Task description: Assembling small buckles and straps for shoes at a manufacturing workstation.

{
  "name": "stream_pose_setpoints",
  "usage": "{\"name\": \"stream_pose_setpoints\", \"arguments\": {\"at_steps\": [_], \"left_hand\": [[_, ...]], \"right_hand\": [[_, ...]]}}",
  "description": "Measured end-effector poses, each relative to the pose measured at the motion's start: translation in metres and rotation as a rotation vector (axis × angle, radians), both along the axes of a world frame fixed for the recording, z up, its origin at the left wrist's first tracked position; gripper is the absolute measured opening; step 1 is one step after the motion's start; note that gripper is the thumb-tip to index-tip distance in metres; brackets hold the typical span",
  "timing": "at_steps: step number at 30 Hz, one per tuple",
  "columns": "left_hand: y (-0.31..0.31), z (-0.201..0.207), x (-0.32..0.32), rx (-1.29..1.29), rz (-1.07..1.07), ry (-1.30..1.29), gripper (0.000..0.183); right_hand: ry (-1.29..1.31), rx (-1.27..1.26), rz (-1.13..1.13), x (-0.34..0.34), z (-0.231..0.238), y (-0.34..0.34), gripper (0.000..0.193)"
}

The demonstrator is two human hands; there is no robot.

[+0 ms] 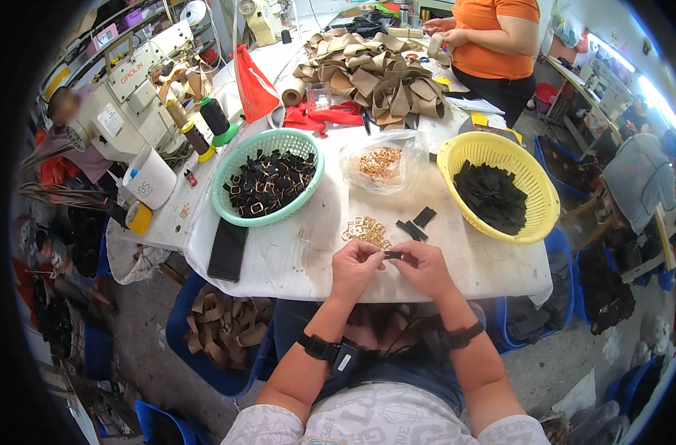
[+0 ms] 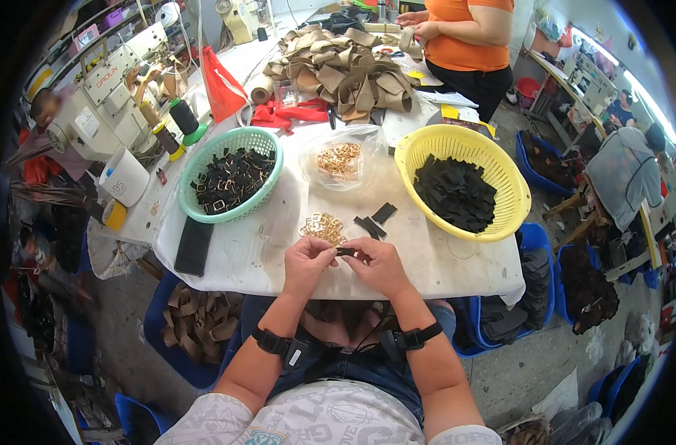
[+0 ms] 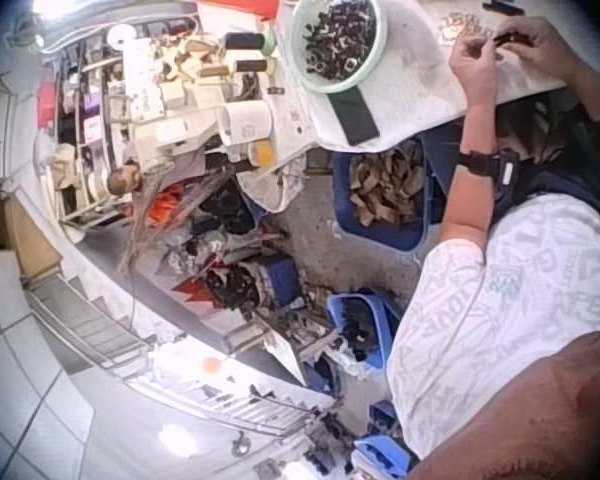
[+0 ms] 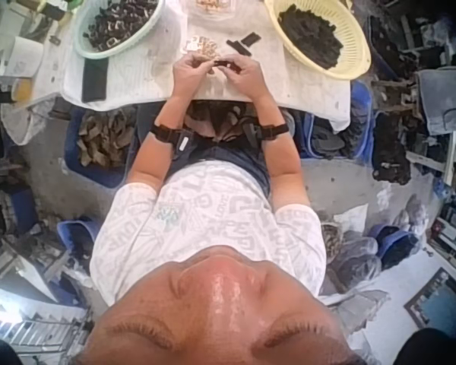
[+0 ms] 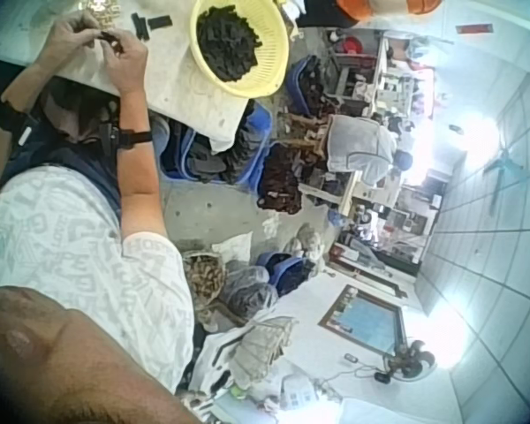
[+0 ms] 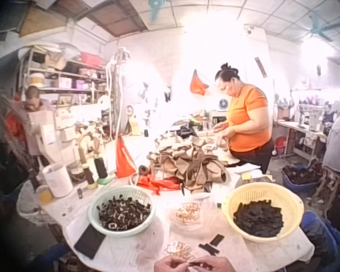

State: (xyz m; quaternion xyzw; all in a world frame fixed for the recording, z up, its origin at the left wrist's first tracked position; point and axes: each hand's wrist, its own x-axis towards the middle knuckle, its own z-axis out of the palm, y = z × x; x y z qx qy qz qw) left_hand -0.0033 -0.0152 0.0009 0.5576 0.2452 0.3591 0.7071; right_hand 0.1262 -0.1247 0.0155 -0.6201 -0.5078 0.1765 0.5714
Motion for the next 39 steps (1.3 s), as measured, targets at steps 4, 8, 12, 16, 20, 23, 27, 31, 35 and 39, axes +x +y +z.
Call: {"name": "stream_pose_setpoints", "arguments": {"at_steps": [4,8,12,16,20,23,27,31,35,39], "left_hand": [[-0.001,0.004,-0.001,-0.009,0.002,0.006,0.007],[0.0,0.003,-0.001,-0.002,0.005,0.013,0.007],[-0.003,0.001,-0.001,0.033,-0.007,0.006,0.007],[-0.004,0.001,-0.001,0.031,-0.025,0.005,0.008],[-0.003,0.012,-0.004,0.052,-0.07,0.084,0.005],[0.001,0.009,-0.005,0.033,-0.101,0.066,0.007],[0.001,0.009,-0.006,-0.018,-0.147,0.033,0.014],[0.002,0.01,-0.005,-0.123,-0.151,-0.015,0.023],[0.005,0.005,-0.004,-0.144,-0.187,-0.036,0.027],[0.006,0.004,-0.006,-0.149,-0.201,-0.032,0.025]], "right_hand": [[-0.001,-0.016,0.0,0.0,0.001,-0.001,0.024],[0.037,-0.012,0.0,-0.001,0.003,-0.001,0.021],[0.06,-0.069,0.033,0.002,0.0,0.0,0.015],[-0.033,-0.142,0.028,0.005,-0.002,0.002,0.014],[0.099,-0.158,0.073,0.006,-0.002,0.001,0.013],[0.189,-0.182,0.109,0.007,0.001,0.001,0.013],[0.264,-0.207,0.134,0.009,0.002,-0.001,0.013],[0.319,-0.204,0.14,0.011,0.002,-0.002,0.013],[0.346,-0.189,0.134,0.01,0.001,-0.002,0.013],[0.337,-0.175,0.122,0.01,0.001,-0.002,0.014]]}}
